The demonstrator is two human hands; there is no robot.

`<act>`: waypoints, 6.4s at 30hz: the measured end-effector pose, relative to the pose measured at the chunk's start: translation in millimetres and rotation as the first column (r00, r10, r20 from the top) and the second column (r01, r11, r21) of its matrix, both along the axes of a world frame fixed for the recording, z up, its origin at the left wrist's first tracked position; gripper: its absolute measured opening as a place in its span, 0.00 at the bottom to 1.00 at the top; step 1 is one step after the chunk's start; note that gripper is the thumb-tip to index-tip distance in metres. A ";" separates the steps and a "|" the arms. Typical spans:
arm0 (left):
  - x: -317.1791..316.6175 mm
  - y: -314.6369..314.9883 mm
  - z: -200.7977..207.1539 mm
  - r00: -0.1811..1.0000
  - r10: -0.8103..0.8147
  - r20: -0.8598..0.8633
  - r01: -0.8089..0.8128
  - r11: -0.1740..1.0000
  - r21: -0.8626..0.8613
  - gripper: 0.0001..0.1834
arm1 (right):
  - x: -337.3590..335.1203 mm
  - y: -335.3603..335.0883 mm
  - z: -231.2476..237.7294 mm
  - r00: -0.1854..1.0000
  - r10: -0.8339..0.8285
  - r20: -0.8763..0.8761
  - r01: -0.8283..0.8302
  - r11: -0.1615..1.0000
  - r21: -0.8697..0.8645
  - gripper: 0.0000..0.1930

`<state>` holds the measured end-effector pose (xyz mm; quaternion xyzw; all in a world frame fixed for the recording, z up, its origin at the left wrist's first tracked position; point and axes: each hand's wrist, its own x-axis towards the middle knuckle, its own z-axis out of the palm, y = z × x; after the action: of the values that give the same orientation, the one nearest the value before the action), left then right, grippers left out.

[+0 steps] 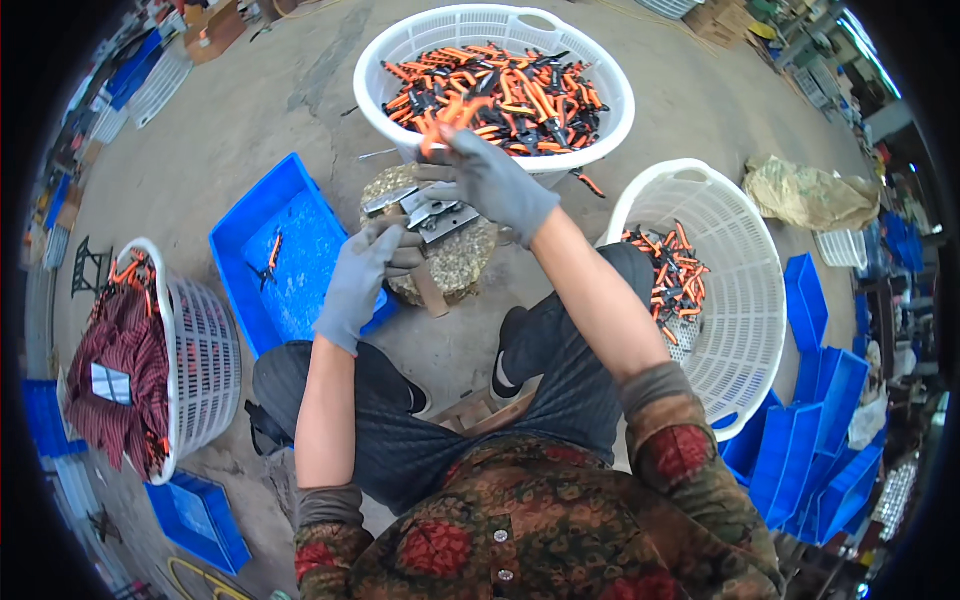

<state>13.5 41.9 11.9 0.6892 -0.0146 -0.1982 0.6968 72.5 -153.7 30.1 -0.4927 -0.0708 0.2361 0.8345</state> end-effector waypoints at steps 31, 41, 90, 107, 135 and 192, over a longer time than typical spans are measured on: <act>7.2 -44.8 -28.1 0.986 -0.143 -0.082 0.152 0.980 0.125 0.22 | -202.9 -321.6 -375.2 0.176 -0.795 -0.580 0.566 0.564 -0.602 0.18; 6.0 -52.7 -14.0 0.982 -0.190 -0.018 0.190 0.963 0.193 0.25 | -225.0 -340.1 -295.6 0.320 -0.748 -0.581 0.764 0.566 -0.309 0.12; -36.6 3.7 10.5 0.911 -0.413 0.013 0.404 0.886 -0.229 0.37 | -144.7 -13.5 -32.2 0.977 0.020 -0.212 0.028 0.976 0.218 0.28; -45.9 -10.2 25.6 0.885 -0.461 -0.063 0.391 0.811 -0.436 0.37 | -170.7 14.8 -24.5 0.911 0.305 -0.278 -0.193 0.911 0.365 0.24; -11.8 24.6 19.9 0.984 0.126 0.126 -0.110 0.986 -0.129 0.28 | -30.0 -0.2 -36.6 0.840 0.199 0.504 0.508 0.037 -0.861 0.16; 32.8 -40.4 -30.8 0.937 0.251 0.243 -0.279 0.957 0.085 0.21 | -104.6 -325.4 -362.1 0.809 -0.284 0.515 0.439 -0.291 -0.850 0.16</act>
<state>46.3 1.5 -18.9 0.7432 0.0099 -0.0218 0.6686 -32.0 -479.0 -332.0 -0.9465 0.2402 -0.0875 0.1969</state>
